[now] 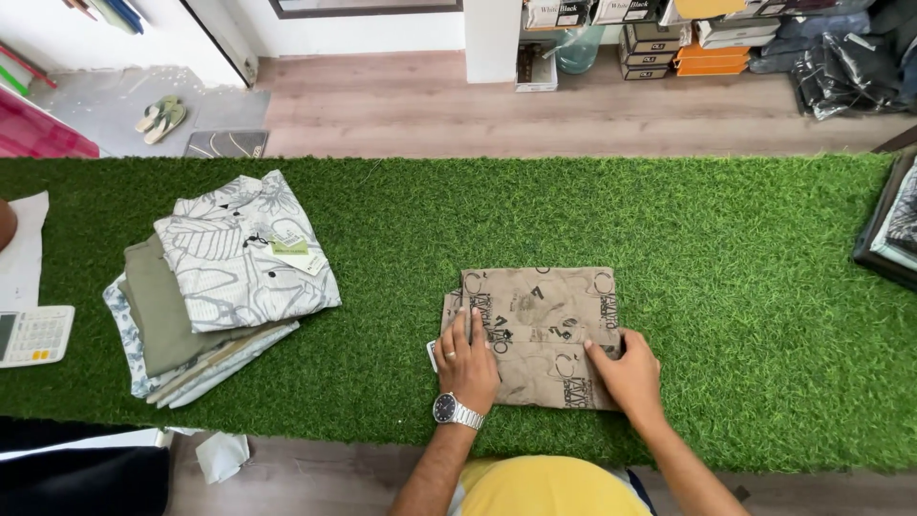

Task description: The person folds two shirts by hand, taking each from a stack, unfolding and straightening it on a table, then folding it in several passes, and finally placing it back onto the stack.

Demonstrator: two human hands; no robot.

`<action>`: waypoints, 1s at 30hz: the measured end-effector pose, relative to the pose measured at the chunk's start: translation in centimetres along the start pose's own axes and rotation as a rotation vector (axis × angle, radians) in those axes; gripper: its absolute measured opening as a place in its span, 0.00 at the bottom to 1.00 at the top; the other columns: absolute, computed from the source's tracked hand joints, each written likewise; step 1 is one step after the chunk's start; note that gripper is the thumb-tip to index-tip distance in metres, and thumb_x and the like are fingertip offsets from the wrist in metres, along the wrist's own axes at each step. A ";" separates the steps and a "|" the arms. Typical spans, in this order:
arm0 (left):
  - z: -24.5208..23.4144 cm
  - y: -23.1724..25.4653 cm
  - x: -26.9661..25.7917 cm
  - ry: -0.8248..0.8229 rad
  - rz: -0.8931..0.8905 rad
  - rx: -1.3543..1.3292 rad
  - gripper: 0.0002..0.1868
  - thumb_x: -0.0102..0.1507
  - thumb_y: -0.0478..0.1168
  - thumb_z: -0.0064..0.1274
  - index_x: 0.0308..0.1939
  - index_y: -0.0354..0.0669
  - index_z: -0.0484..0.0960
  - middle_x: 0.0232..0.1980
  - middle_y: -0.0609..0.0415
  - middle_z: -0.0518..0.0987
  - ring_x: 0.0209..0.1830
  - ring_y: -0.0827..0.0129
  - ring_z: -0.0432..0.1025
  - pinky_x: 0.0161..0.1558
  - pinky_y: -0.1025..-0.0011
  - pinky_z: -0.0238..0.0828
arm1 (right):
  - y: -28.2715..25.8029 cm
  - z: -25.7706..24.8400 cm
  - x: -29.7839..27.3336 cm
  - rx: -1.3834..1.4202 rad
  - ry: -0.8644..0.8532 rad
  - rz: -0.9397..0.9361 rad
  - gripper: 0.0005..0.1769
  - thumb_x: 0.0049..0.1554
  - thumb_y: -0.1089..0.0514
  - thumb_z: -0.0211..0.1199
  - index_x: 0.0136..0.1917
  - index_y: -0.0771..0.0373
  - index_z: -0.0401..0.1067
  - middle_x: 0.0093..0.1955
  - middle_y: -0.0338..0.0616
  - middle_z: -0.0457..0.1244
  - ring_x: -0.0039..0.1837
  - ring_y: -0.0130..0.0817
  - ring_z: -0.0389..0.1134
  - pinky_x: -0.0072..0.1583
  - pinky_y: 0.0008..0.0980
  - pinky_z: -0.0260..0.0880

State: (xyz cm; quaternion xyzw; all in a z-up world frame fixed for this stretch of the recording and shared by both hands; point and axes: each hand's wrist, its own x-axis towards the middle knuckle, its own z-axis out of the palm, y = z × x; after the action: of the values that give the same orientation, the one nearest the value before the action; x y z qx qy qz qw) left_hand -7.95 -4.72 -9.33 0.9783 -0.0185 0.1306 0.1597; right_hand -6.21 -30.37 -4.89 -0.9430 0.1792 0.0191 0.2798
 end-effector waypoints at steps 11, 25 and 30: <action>-1.0 4.7 6.7 -0.304 -0.419 -0.938 0.37 0.63 0.61 0.47 0.69 0.40 0.69 0.67 0.44 0.74 0.64 0.58 0.72 0.63 0.57 0.70 | -13.0 -14.8 -6.6 0.114 -0.242 -0.449 0.10 0.44 0.65 0.69 0.37 0.60 0.68 0.53 0.34 0.75 0.47 0.27 0.74 0.45 0.34 0.74; 4.4 -1.3 5.2 -0.423 -0.618 -1.410 0.25 0.61 0.44 0.57 0.61 0.39 0.76 0.59 0.46 0.82 0.58 0.64 0.78 0.58 0.64 0.75 | -3.1 -4.1 -6.2 0.058 -0.250 -0.592 0.20 0.53 0.51 0.66 0.56 0.60 0.73 0.68 0.50 0.62 0.71 0.52 0.60 0.69 0.49 0.56; 4.1 -0.8 4.9 -0.292 -0.454 -1.228 0.19 0.62 0.37 0.59 0.57 0.35 0.80 0.53 0.46 0.85 0.51 0.65 0.80 0.54 0.65 0.77 | -5.0 -4.5 -3.5 0.168 -0.365 -0.023 0.22 0.58 0.46 0.60 0.63 0.53 0.71 0.66 0.40 0.66 0.66 0.39 0.70 0.68 0.40 0.68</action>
State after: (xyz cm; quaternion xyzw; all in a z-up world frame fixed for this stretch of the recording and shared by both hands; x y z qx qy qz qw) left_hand -2.08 -5.22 -12.07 0.6970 0.0952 -0.0744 0.7068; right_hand -8.00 -27.70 1.98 -0.8992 0.1158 0.1718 0.3853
